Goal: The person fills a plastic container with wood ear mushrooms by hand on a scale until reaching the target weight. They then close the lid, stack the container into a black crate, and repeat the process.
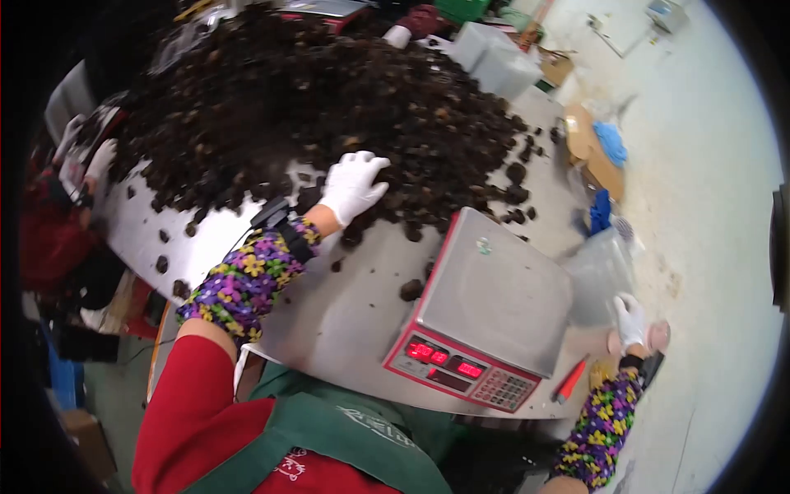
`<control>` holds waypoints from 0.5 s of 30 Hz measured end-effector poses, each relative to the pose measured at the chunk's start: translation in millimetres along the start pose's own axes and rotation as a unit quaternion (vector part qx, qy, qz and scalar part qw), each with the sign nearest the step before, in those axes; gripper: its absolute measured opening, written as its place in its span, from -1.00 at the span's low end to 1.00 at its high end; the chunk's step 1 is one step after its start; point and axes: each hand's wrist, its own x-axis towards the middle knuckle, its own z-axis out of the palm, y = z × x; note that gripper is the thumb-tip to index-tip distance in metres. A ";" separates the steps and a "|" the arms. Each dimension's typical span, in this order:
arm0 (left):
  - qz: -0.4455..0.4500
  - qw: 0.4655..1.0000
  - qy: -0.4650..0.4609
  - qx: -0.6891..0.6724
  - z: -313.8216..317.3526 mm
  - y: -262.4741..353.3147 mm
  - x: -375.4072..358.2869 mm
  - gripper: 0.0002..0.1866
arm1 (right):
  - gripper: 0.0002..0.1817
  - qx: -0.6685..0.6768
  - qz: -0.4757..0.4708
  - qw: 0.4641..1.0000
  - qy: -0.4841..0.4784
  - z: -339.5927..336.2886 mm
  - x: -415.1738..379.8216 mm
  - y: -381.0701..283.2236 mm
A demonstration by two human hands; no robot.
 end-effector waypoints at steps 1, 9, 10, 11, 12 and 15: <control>0.016 1.000 -0.006 0.005 1.7 0.5 0.3 -0.56 | -0.72 -0.034 -0.021 0.999 0.014 5.2 1.6 -1.2; 0.032 0.997 -0.063 -0.012 -3.8 -7.0 -24.6 -0.57 | -0.68 -0.195 -0.028 0.980 -0.020 29.6 29.6 -7.6; 0.026 0.997 -0.076 -0.016 -6.4 -8.2 -26.4 -0.56 | -0.67 -0.113 0.011 0.991 -0.069 30.1 35.1 -0.8; 0.034 0.997 -0.071 -0.016 -6.1 -11.9 -27.9 -0.56 | -0.66 -0.028 0.046 0.992 -0.117 30.0 38.2 5.9; 0.041 0.997 -0.066 -0.016 -5.9 -15.4 -29.6 -0.55 | -0.66 -0.029 0.049 0.992 -0.114 27.4 37.5 4.6; 0.043 0.996 -0.068 -0.034 -8.4 -16.6 -30.7 -0.55 | -0.63 -0.002 0.064 0.991 -0.114 16.6 32.1 -6.8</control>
